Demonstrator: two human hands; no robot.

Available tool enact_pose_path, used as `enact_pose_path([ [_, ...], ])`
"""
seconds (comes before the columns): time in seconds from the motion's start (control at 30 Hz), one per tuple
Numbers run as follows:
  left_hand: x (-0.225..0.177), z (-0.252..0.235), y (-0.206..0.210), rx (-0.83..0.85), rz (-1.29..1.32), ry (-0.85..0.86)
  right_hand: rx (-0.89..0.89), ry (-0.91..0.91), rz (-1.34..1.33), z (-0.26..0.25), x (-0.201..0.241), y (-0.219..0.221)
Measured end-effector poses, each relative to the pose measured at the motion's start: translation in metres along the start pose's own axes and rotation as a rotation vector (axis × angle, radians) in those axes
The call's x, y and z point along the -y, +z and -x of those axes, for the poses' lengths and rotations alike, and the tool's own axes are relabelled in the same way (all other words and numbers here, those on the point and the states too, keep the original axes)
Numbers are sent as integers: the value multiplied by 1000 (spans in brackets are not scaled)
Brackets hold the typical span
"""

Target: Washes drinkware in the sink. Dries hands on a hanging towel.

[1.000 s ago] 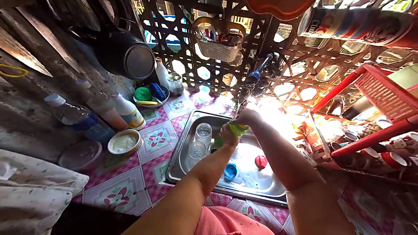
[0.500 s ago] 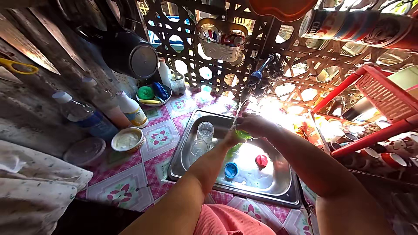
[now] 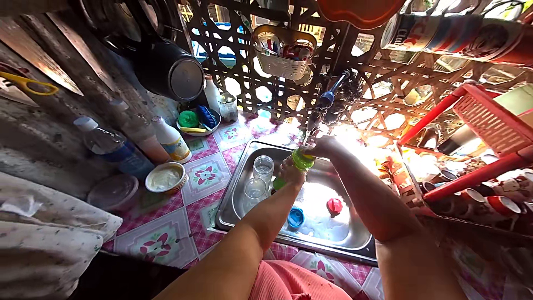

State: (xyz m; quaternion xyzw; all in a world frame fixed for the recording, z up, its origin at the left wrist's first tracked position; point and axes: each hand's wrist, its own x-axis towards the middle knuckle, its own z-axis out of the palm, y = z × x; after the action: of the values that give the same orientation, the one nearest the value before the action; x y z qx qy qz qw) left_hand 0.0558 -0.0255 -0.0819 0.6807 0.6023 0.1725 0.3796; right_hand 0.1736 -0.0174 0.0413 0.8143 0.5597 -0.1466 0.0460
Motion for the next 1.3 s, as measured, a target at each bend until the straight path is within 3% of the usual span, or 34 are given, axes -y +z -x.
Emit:
enact_pose_path([
  [0.13, -1, -4, 2, -55, 4, -29, 118, -1, -14, -15, 13, 13],
  [0.2, 9, -11, 7, -40, 62, 43, 96, -145, 34, -23, 14, 18],
  [0.33, 23, -27, 19, 59, 273, 232, 17, -484, 372, -10, 21, 6],
  [0.47, 24, -39, 22, 171, 339, 323, 11, -567, 528, 3, 9, -1],
  [0.57, 29, -45, 23, 260, 346, 366, -26, -617, 451, 3, -9, 5],
  [0.7, 14, -22, 12, 32, 116, 199, -5, -564, 178, 1, -12, 7],
  [0.87, -8, -8, 4, -79, 48, -56, -23, -16, 48, 5, 18, -5],
  [0.97, -7, -4, 7, -117, 51, -88, 115, 54, 33, -11, 21, 4],
  [1.07, 4, -4, 9, -80, 154, -64, 134, -85, 108, -14, 26, 9],
  [1.2, 19, -24, 19, 49, 435, 139, -20, -459, 351, -8, 20, 6],
  [1.3, 16, -35, 19, 134, 452, 207, -53, -594, 446, -1, 4, -5],
])
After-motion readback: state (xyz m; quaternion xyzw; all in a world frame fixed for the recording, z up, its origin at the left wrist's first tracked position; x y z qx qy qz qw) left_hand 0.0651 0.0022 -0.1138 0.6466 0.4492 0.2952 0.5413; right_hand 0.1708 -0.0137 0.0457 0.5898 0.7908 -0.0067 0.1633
